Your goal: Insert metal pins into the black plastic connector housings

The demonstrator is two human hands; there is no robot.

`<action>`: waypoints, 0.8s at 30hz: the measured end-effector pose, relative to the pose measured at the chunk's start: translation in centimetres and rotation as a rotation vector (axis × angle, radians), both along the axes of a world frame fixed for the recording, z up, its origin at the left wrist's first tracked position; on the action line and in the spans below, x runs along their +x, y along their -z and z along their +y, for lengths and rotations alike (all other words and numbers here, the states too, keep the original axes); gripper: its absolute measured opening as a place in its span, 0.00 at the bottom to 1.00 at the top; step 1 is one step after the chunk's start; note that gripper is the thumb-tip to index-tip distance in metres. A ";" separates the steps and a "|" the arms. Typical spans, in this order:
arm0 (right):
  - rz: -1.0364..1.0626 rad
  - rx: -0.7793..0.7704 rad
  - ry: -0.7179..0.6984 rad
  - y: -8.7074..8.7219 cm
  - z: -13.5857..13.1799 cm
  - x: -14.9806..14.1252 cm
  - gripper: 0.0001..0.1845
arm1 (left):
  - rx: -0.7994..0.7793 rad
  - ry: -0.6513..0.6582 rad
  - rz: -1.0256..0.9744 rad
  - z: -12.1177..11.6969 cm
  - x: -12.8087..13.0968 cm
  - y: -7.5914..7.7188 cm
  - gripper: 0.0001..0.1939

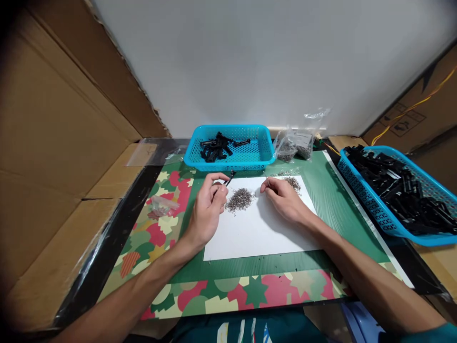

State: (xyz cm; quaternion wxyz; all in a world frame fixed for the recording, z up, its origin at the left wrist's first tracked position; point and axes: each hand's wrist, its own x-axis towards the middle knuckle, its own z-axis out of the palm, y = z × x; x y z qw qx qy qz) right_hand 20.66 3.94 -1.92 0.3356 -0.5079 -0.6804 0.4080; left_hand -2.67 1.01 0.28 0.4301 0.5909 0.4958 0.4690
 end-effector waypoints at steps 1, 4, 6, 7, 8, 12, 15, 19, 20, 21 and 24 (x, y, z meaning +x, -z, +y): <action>-0.076 0.019 -0.032 -0.2 0.4 0.0 0.09 | 0.006 -0.001 0.002 0.1 -0.1 0.0 0.10; -0.252 0.061 -0.114 -0.8 1.3 -0.3 0.09 | 0.017 0.003 0.032 0.1 -0.2 -0.1 0.11; -0.315 0.078 -0.134 -1.0 1.6 -0.5 0.09 | 0.018 0.011 0.059 0.0 -0.2 -0.3 0.12; -0.328 0.087 -0.133 -1.1 1.7 -0.7 0.09 | 0.016 0.016 0.068 -0.1 -0.3 -0.3 0.12; -0.331 0.093 -0.126 -1.1 1.7 -0.8 0.09 | 0.014 0.019 0.074 -0.1 -0.3 -0.3 0.13; -0.323 0.091 -0.105 -0.9 1.6 -1.0 0.10 | 0.007 0.035 0.093 0.0 -0.3 -0.1 0.14; -0.304 0.067 -0.103 -0.8 1.5 -0.9 0.10 | 0.014 0.050 0.115 0.1 -0.3 0.1 0.14; -0.276 0.056 -0.097 -0.7 1.7 -0.9 0.09 | 0.033 0.067 0.157 0.0 -0.1 0.1 0.13; -0.272 0.056 -0.100 -0.7 1.7 -0.9 0.09 | 0.033 0.072 0.166 0.0 0.0 0.1 0.13; -0.266 0.054 -0.108 -0.7 1.7 -0.8 0.09 | 0.031 0.076 0.173 -0.1 0.0 0.1 0.13; -0.246 0.032 -0.148 -0.9 1.7 -0.4 0.10 | 0.020 0.088 0.187 -0.1 0.2 0.2 0.13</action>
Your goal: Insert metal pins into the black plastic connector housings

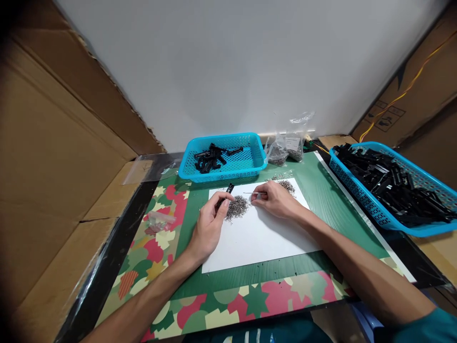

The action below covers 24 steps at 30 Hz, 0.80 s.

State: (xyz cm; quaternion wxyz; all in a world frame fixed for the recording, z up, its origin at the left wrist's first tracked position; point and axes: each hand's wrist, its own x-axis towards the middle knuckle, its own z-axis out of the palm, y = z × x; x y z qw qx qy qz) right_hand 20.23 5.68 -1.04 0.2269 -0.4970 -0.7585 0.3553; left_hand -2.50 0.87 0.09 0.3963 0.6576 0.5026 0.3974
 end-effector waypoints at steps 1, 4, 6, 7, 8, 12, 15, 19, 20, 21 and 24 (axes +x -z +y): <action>0.001 -0.007 -0.014 -0.1 0.0 0.2 0.10 | -0.007 0.007 0.002 0.0 0.0 0.0 0.13; -0.008 -0.026 -0.070 -0.5 -0.1 0.8 0.11 | -0.038 0.024 0.005 -0.1 0.1 0.0 0.13; 0.015 -0.028 -0.079 -0.5 -0.2 1.0 0.10 | -0.048 0.027 0.012 -0.2 0.2 0.0 0.13; 0.038 -0.025 -0.067 -0.5 -0.2 1.0 0.10 | -0.050 0.031 0.019 -0.2 0.2 0.0 0.12; 0.066 -0.021 -0.048 -0.4 -0.2 0.9 0.09 | -0.051 0.036 0.027 -0.2 0.2 0.0 0.12; 0.057 -0.008 0.027 0.0 -0.5 0.5 0.10 | -0.048 0.050 0.044 -0.2 0.2 0.0 0.12; -0.045 0.016 0.018 -0.2 -0.8 0.2 0.11 | -0.046 0.050 0.048 -0.2 0.3 0.0 0.12; -0.157 0.042 0.013 -0.6 -1.1 0.0 0.10 | -0.041 0.052 0.049 -0.1 0.2 0.2 0.12; -0.183 0.050 0.007 -0.7 -1.2 0.0 0.09 | -0.041 0.052 0.047 -0.1 0.2 0.2 0.12; -0.204 0.058 -0.003 -0.7 -1.3 0.1 0.09 | -0.040 0.053 0.046 -0.1 0.2 0.2 0.12; -0.220 0.061 -0.050 -0.7 -1.5 0.4 0.09 | -0.030 0.052 0.052 -0.1 0.1 0.2 0.12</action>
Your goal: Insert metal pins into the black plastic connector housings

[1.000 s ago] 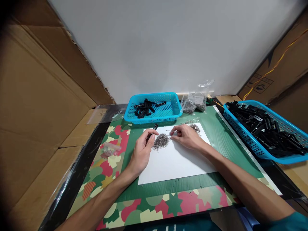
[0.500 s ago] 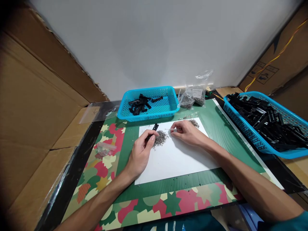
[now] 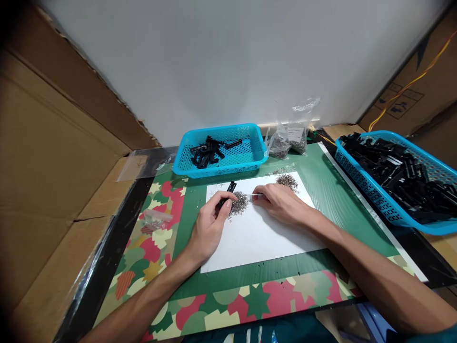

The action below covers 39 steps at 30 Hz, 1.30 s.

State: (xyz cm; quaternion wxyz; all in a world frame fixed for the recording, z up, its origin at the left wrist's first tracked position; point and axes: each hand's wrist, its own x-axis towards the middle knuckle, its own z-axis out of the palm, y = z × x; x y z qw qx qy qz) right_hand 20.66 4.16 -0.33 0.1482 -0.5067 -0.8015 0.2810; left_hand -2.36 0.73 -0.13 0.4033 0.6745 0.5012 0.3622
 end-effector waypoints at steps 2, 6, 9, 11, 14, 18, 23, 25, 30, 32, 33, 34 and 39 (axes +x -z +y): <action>0.020 -0.017 -0.014 -0.1 -0.1 0.3 0.09 | 0.011 0.003 0.010 0.0 0.0 0.0 0.12; 0.111 -0.044 0.000 -0.2 0.1 0.5 0.10 | 0.025 0.007 0.025 -0.1 0.0 0.0 0.12; 0.172 -0.056 0.012 -0.1 0.2 0.5 0.10 | 0.037 0.011 0.039 -0.2 0.1 0.0 0.11; 0.175 -0.063 0.014 -0.1 0.2 0.5 0.10 | 0.046 0.014 0.040 -0.2 0.1 0.0 0.11; 0.140 -0.064 0.011 -0.1 0.2 0.5 0.09 | 0.055 0.017 0.043 -0.3 0.1 -0.1 0.11; 0.102 -0.072 -0.016 -0.4 0.2 0.6 0.09 | 0.069 0.024 0.054 -0.3 0.0 0.0 0.11; 0.092 -0.120 -0.055 -0.7 0.2 0.7 0.09 | 0.092 0.047 0.061 -0.4 0.0 0.1 0.10; 0.093 -0.123 -0.056 -0.7 0.2 0.7 0.09 | 0.095 0.056 0.069 -0.4 0.0 0.1 0.10; 0.183 -0.126 -0.047 -0.4 0.3 1.1 0.14 | 0.107 0.064 0.085 -0.4 0.0 0.1 0.10; 0.217 -0.135 -0.043 -0.3 0.5 1.3 0.14 | 0.111 0.067 0.084 -0.4 0.0 0.1 0.10; 0.223 -0.140 -0.042 -0.2 0.6 1.4 0.14 | 0.112 0.069 0.083 -0.4 0.0 0.1 0.10; 0.218 -0.143 -0.044 -0.1 0.6 1.5 0.14 | 0.113 0.070 0.083 -0.5 0.0 0.1 0.10; 0.131 -0.121 -0.063 -0.3 0.5 1.3 0.13 | 0.116 0.077 0.086 -0.5 0.0 0.1 0.11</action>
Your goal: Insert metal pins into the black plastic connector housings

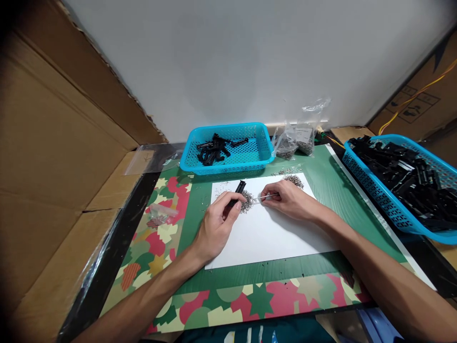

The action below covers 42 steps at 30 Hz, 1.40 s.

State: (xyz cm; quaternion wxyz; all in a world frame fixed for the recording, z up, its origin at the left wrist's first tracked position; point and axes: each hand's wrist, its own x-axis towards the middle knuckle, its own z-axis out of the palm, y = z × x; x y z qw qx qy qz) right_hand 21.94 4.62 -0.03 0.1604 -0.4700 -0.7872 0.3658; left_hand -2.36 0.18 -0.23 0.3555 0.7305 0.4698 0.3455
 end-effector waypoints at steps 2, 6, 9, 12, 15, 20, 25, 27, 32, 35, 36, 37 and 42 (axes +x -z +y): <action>-0.017 0.021 -0.011 -0.1 -0.2 -0.1 0.13 | -0.004 0.006 0.006 0.0 0.0 0.0 0.12; 0.115 -0.037 -0.012 -0.3 -0.5 -0.3 0.14 | -0.033 0.020 0.002 0.0 0.0 -0.1 0.13; 0.370 -0.211 0.017 -0.3 -0.9 -0.6 0.16 | -0.059 0.031 -0.044 0.0 0.1 -0.4 0.10; 0.575 -0.360 0.050 -0.1 -1.6 -1.6 0.18 | -0.049 0.040 -0.131 0.0 0.2 -0.6 0.09; 0.702 -0.443 0.064 0.4 -2.3 -2.8 0.20 | -0.014 0.028 -0.216 -0.1 0.2 -0.7 0.09; 0.742 -0.424 0.097 0.8 -2.7 -3.6 0.21 | -0.010 0.008 -0.213 -0.2 0.2 -0.7 0.09; 0.658 -0.148 0.155 -0.3 -2.9 -3.3 0.16 | -0.010 -0.024 -0.192 0.0 0.2 -0.5 0.09; 0.575 -0.026 0.162 -0.7 -3.2 -3.2 0.13 | -0.004 -0.022 -0.174 0.1 0.1 -0.5 0.09; 0.415 0.095 0.146 -0.6 -3.6 -3.2 0.12 | -0.044 0.015 -0.146 0.3 0.0 -0.3 0.10; 0.367 0.138 0.145 -0.2 -3.7 -3.1 0.11 | -0.053 0.025 -0.137 0.4 -0.1 -0.1 0.10; 0.353 0.150 0.137 0.0 -3.7 -3.1 0.11 | -0.054 0.029 -0.133 0.4 -0.1 -0.1 0.09; 0.338 0.164 0.125 0.1 -3.6 -3.0 0.11 | -0.056 0.033 -0.129 0.4 0.0 0.0 0.09; 0.226 0.284 0.078 0.4 -3.7 -2.6 0.10 | -0.068 0.033 -0.125 0.4 0.0 -0.1 0.09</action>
